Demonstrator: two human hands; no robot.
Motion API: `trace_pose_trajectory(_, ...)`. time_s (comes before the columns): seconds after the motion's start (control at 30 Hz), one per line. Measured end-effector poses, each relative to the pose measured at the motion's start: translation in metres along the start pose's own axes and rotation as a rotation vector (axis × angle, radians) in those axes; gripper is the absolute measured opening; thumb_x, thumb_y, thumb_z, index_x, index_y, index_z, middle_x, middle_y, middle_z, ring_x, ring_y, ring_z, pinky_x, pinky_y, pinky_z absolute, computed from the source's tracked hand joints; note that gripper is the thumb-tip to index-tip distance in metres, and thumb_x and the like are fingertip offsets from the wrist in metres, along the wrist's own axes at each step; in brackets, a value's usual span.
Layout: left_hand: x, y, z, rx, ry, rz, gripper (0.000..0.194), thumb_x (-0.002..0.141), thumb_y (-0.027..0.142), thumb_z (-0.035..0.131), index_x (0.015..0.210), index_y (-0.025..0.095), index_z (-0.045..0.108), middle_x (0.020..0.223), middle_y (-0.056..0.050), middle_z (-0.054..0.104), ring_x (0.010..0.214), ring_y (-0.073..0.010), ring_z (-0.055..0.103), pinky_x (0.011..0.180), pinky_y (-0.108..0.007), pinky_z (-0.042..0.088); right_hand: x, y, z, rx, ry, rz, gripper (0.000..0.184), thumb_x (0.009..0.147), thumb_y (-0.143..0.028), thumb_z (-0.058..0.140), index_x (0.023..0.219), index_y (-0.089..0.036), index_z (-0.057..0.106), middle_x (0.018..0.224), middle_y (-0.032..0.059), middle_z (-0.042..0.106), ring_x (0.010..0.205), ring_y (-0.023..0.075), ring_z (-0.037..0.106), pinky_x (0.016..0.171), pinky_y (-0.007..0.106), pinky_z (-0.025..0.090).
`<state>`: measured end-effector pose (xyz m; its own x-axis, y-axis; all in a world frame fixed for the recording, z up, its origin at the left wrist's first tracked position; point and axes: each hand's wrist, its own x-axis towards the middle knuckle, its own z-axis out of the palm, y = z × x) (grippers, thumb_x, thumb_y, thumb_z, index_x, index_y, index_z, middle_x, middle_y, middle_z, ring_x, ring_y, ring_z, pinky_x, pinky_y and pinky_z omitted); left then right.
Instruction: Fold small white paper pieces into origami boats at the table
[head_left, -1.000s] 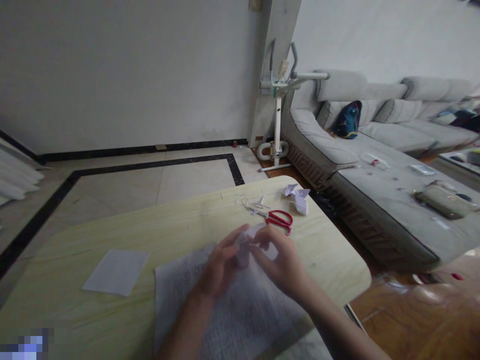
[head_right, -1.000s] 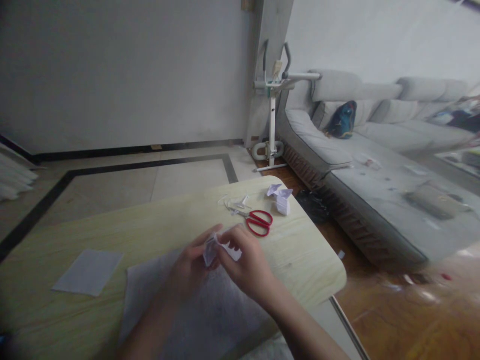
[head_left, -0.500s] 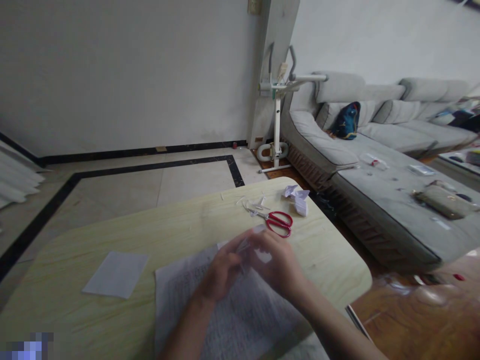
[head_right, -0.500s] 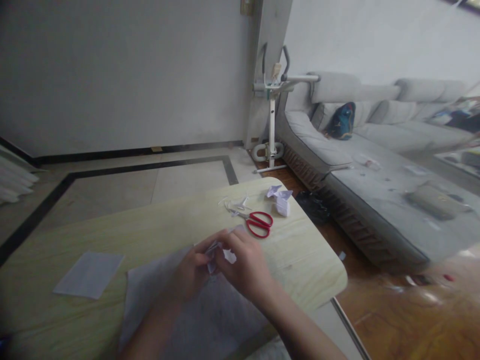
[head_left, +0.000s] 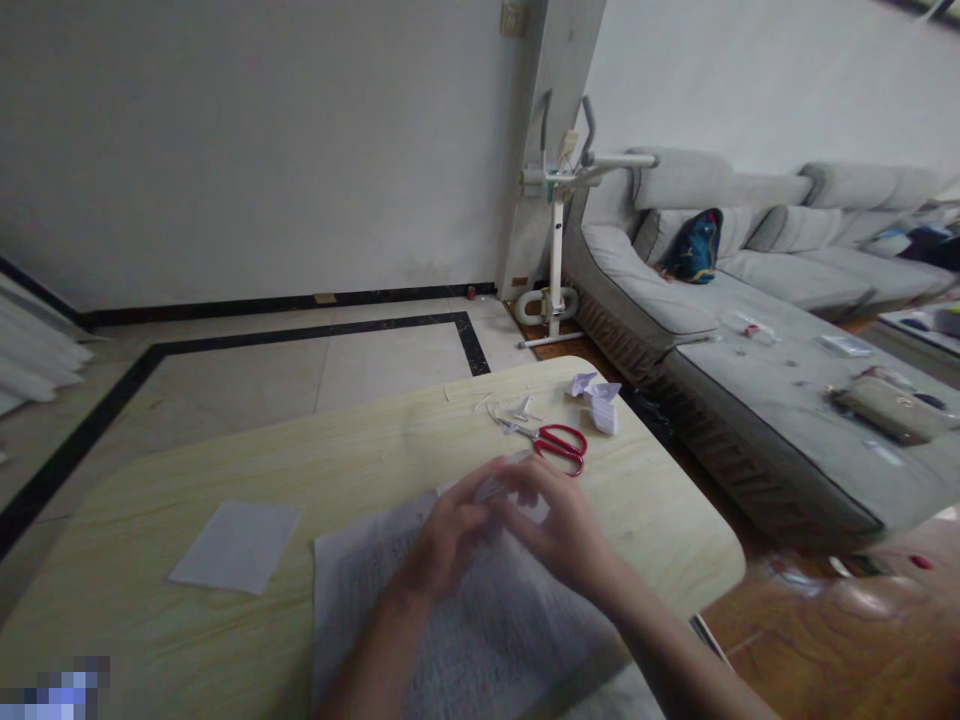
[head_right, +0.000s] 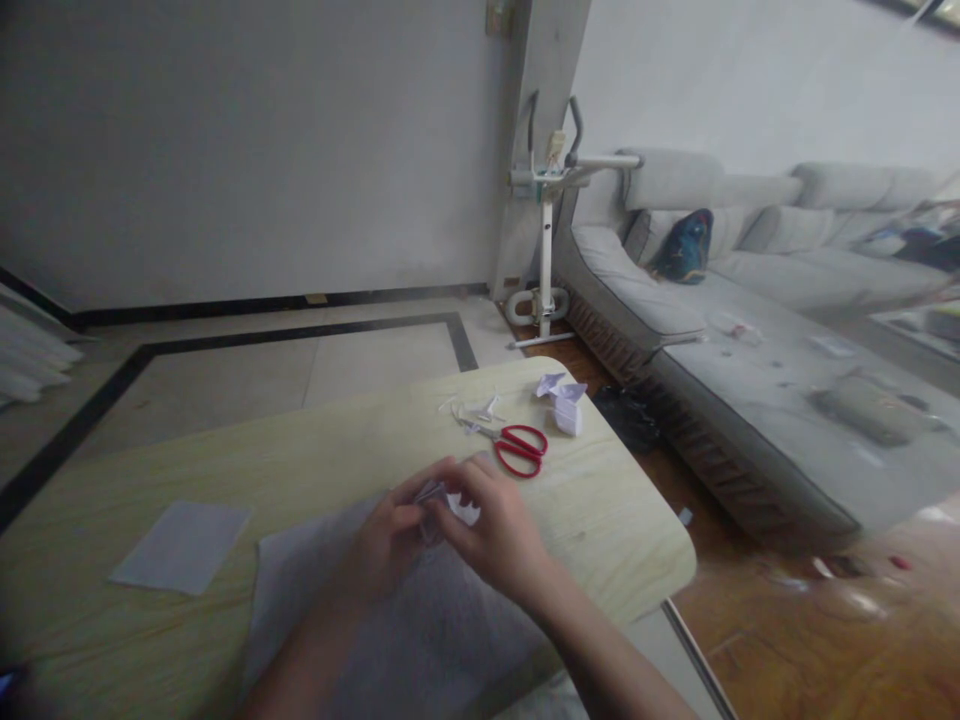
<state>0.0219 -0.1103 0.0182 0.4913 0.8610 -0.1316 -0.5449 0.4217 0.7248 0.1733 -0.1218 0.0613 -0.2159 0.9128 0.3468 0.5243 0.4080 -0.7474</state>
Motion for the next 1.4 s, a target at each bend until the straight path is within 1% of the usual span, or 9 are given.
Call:
trace_pose_trajectory(0.1, 0.001, -0.002, -0.001, -0.002, 0.002, -0.012, 0.052, 0.074, 0.017, 0.057, 0.126, 0.017, 0.057, 0.099, -0.009, 0.065, 0.065, -0.0118, 0.053, 0.056, -0.023, 0.038, 0.001, 0.001, -0.001, 0.014, 0.003, 0.006, 0.015, 0.080, -0.011, 0.057, 0.092, -0.020, 0.058, 0.075, -0.0006, 0.054, 0.068, 0.0124, 0.051, 0.060, 0.024, 0.041)
trace_pose_trajectory(0.37, 0.004, -0.006, 0.005, 0.112, 0.053, 0.005, 0.047, 0.076, 0.019, 0.057, 0.124, 0.017, 0.058, 0.097, -0.008, 0.064, 0.062, -0.0100, 0.049, 0.053, -0.022, 0.036, 0.005, -0.003, 0.003, -0.116, 0.050, 0.092, 0.021, 0.075, -0.005, 0.055, 0.091, -0.018, 0.060, 0.080, 0.0012, 0.058, 0.074, 0.0146, 0.054, 0.067, 0.027, 0.042)
trace_pose_trajectory(0.6, 0.000, 0.003, 0.007, 0.135, 0.149, 0.008, 0.060, 0.069, 0.012, 0.055, 0.129, 0.018, 0.053, 0.107, -0.008, 0.067, 0.091, -0.0208, 0.060, 0.074, -0.029, 0.045, 0.008, 0.000, 0.002, -0.130, 0.010, 0.071, 0.017, 0.076, -0.008, 0.058, 0.088, -0.018, 0.062, 0.078, 0.0012, 0.059, 0.070, 0.0144, 0.055, 0.064, 0.027, 0.044)
trace_pose_trajectory(0.73, -0.001, 0.005, 0.008, 0.095, 0.108, 0.025, 0.061, 0.067, 0.011, 0.054, 0.127, 0.018, 0.056, 0.117, -0.008, 0.065, 0.110, -0.0246, 0.056, 0.088, -0.033, 0.044, 0.009, 0.004, 0.000, -0.102, -0.003, -0.002, 0.018, 0.078, -0.007, 0.057, 0.089, -0.019, 0.066, 0.080, 0.0030, 0.060, 0.070, 0.0144, 0.056, 0.063, 0.026, 0.045)
trace_pose_trajectory(0.87, -0.001, 0.002, 0.005, 0.063, 0.069, -0.002, 0.062, 0.069, 0.013, 0.055, 0.130, 0.019, 0.053, 0.123, -0.008, 0.062, 0.116, -0.0269, 0.053, 0.094, -0.038, 0.042, 0.006, 0.003, 0.003, -0.138, 0.028, -0.044, 0.020, 0.080, -0.008, 0.057, 0.092, -0.020, 0.067, 0.081, 0.0043, 0.062, 0.075, 0.0159, 0.058, 0.067, 0.028, 0.046)
trace_pose_trajectory(1.0, -0.001, -0.002, -0.001, 0.185, 0.067, 0.049, 0.060, 0.070, 0.012, 0.064, 0.128, 0.022, 0.055, 0.133, -0.006, 0.054, 0.124, -0.0279, 0.046, 0.096, -0.037, 0.041, 0.005, 0.000, 0.003, -0.123, 0.016, 0.005, 0.022, 0.076, -0.005, 0.059, 0.092, -0.020, 0.067, 0.080, 0.0032, 0.061, 0.071, 0.0147, 0.057, 0.063, 0.026, 0.045)
trace_pose_trajectory(1.13, 0.000, -0.004, -0.004, 0.267, 0.003, 0.088, 0.064, 0.068, 0.010, 0.068, 0.129, 0.022, 0.055, 0.134, -0.007, 0.054, 0.124, -0.0286, 0.045, 0.100, -0.037, 0.038, 0.006, -0.002, -0.003, -0.080, -0.054, -0.006, 0.025, 0.076, -0.004, 0.059, 0.092, -0.021, 0.067, 0.078, 0.0012, 0.060, 0.068, 0.0127, 0.055, 0.061, 0.024, 0.043)
trace_pose_trajectory(1.23, 0.001, -0.005, -0.005, 0.244, -0.019, 0.092, 0.063, 0.067, 0.008, 0.065, 0.128, 0.023, 0.056, 0.128, -0.007, 0.058, 0.116, -0.0275, 0.052, 0.092, -0.035, 0.042, 0.007, -0.002, -0.007, -0.096, -0.061, -0.032, 0.024, 0.076, -0.004, 0.059, 0.091, -0.021, 0.066, 0.075, 0.0005, 0.059, 0.068, 0.0126, 0.054, 0.061, 0.024, 0.042)
trace_pose_trajectory(1.4, 0.000, -0.005, -0.004, 0.162, -0.046, 0.054, 0.066, 0.066, 0.005, 0.055, 0.129, 0.023, 0.054, 0.115, -0.008, 0.063, 0.093, -0.0221, 0.059, 0.068, -0.028, 0.045, 0.005, 0.000, -0.007, -0.130, -0.055, -0.017, 0.021, 0.075, -0.007, 0.058, 0.091, -0.020, 0.064, 0.074, 0.0010, 0.058, 0.066, 0.0134, 0.053, 0.059, 0.024, 0.041)
